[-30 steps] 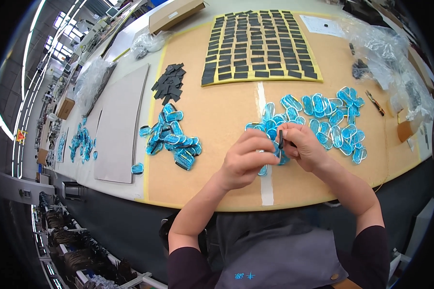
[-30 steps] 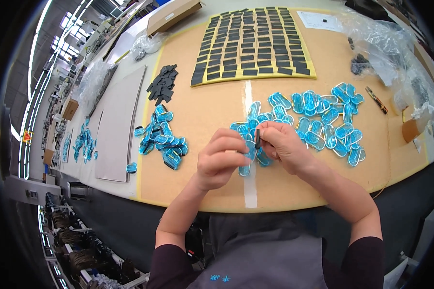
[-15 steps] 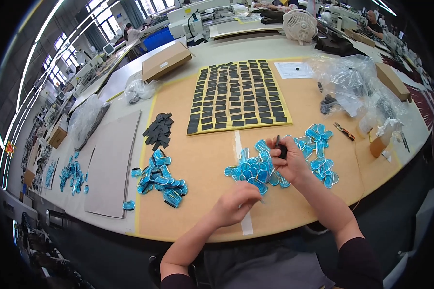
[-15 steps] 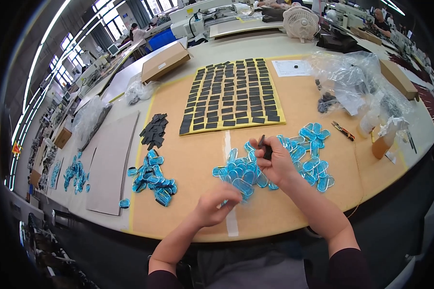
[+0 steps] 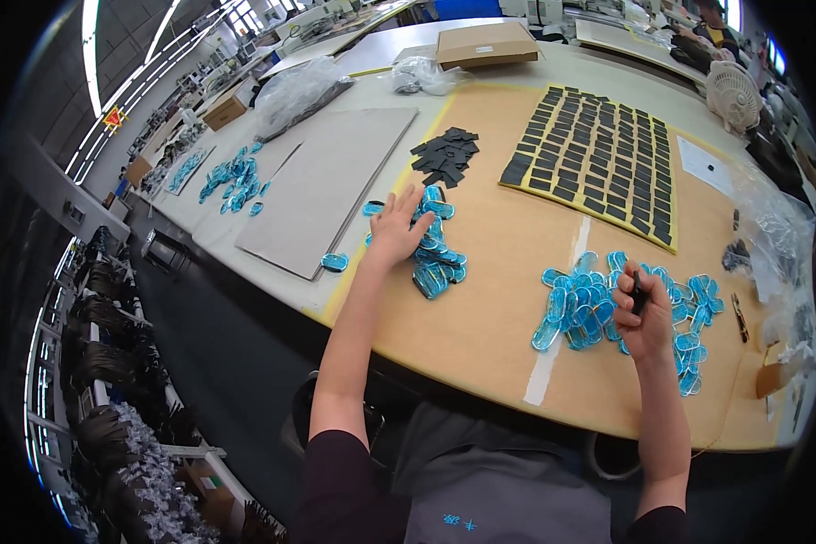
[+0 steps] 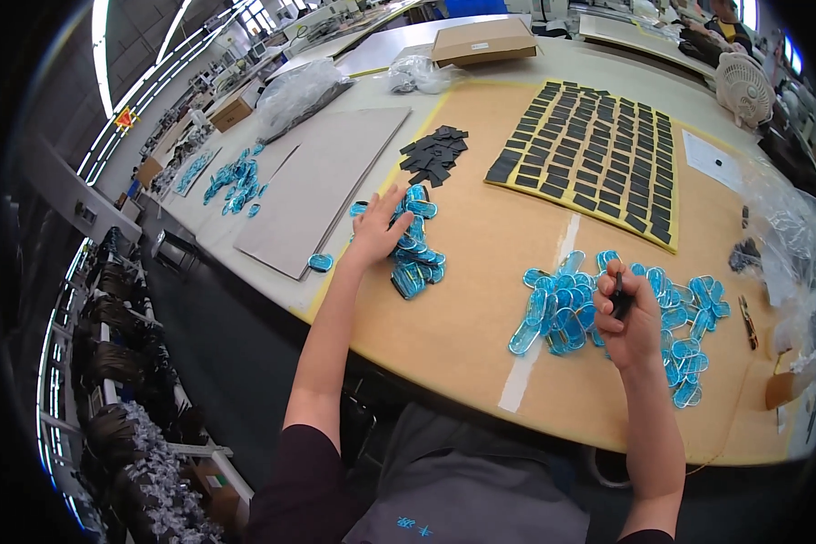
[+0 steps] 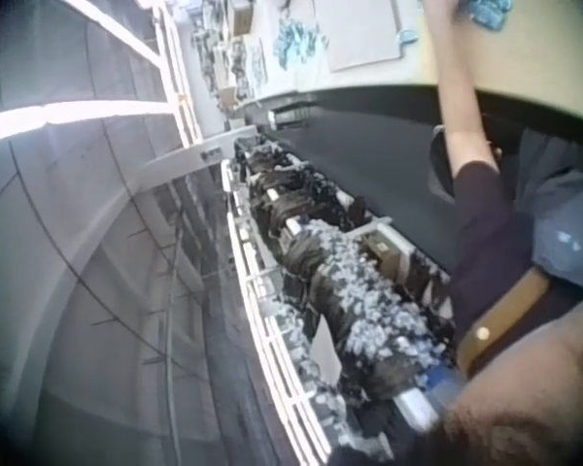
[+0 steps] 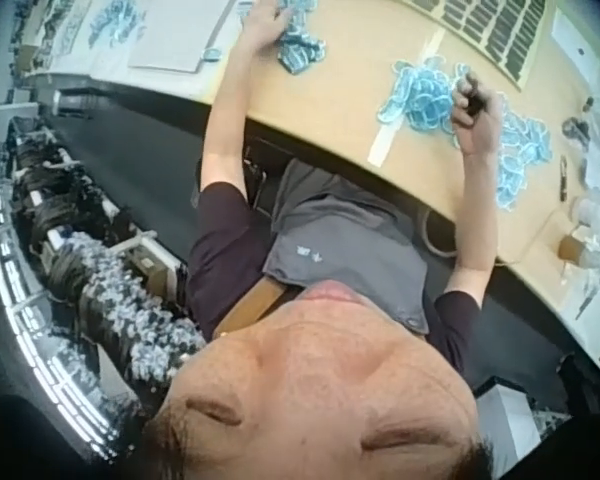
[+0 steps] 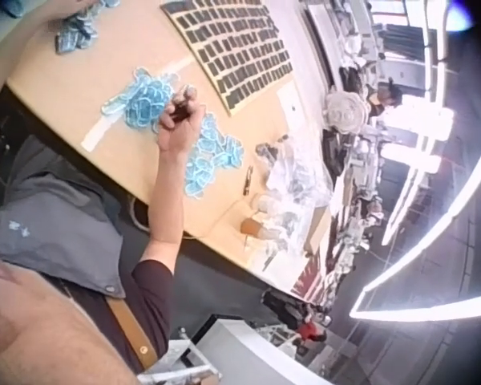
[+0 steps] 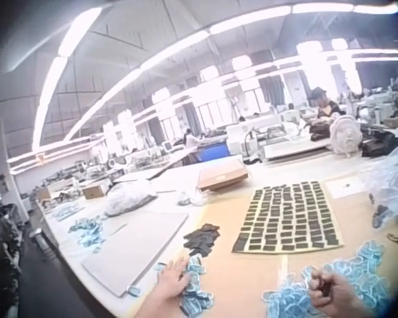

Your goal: Assembling small leather parts by attaching black components to teal-colored leather pieces.

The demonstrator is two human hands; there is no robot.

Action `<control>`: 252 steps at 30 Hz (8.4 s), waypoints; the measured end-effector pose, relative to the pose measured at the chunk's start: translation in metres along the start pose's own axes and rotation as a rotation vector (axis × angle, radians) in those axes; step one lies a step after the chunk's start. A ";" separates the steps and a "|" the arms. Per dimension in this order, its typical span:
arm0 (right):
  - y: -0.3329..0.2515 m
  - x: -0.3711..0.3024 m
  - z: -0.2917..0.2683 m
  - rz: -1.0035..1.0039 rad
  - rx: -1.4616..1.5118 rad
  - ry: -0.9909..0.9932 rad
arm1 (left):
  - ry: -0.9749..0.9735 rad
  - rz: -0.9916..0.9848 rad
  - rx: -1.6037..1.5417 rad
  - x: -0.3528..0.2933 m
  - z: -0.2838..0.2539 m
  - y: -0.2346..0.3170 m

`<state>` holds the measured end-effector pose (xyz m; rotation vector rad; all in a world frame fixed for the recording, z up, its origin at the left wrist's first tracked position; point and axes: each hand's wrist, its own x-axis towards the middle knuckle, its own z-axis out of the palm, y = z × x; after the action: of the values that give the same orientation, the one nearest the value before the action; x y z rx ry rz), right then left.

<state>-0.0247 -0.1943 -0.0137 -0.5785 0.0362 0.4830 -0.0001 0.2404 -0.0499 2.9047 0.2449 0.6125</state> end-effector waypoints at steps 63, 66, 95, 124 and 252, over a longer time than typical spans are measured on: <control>0.028 -0.013 0.015 -0.592 -1.395 0.064 | -0.401 0.589 -1.029 -0.061 -0.022 0.215; 0.026 -0.012 0.015 -0.655 -1.507 0.051 | -0.267 0.647 -0.919 -0.066 -0.026 0.220; 0.016 -0.016 0.021 -0.551 -1.445 0.032 | -0.826 0.315 -1.358 -0.067 -0.022 0.215; 0.026 -0.013 0.005 -0.355 -1.158 0.019 | -1.173 -0.107 -1.725 -0.065 -0.014 0.211; 0.028 -0.014 0.014 -0.274 -1.105 0.060 | -0.168 0.842 -1.005 -0.072 -0.015 0.217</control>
<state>-0.0512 -0.1727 -0.0137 -1.6553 -0.2681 0.1792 -0.0442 0.0168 -0.0228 1.9273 -1.0347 0.3869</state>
